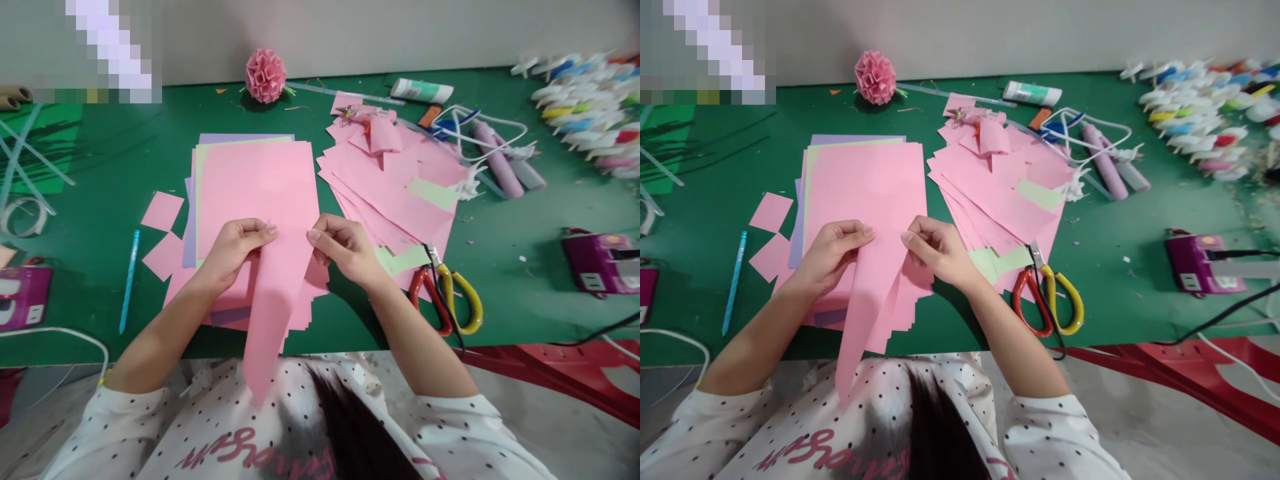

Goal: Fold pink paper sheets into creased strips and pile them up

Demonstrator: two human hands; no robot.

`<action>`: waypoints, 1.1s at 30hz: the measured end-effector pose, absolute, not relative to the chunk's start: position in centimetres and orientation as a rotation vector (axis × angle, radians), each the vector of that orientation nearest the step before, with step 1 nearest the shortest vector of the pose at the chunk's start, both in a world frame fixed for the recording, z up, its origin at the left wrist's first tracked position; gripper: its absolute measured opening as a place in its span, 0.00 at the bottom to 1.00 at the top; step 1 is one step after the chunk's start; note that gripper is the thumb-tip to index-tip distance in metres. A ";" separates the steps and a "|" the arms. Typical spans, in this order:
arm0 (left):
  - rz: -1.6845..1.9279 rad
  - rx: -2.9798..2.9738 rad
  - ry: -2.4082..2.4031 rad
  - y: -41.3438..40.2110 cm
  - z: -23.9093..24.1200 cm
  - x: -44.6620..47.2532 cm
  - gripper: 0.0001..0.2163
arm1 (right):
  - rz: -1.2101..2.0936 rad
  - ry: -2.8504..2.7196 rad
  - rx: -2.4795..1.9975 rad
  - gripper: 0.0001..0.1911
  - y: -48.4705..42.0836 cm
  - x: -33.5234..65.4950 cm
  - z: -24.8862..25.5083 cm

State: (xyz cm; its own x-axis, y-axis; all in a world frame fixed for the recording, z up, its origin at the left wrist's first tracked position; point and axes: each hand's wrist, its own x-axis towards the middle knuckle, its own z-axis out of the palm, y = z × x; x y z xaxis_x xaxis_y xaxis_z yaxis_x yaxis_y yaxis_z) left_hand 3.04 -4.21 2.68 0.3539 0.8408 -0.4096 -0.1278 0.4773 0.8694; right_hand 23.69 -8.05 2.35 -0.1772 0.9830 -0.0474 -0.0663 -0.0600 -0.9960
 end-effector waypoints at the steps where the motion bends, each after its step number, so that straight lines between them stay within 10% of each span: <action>1: 0.738 0.850 1.025 -4.2 2.6 3.0 0.15 | 1.410 -1.259 -1.110 0.22 -8.0 23.7 2.3; 33: 0.627 0.907 0.943 -3.3 2.5 1.9 0.17 | 1.354 -1.167 -1.107 0.22 -7.9 24.0 1.9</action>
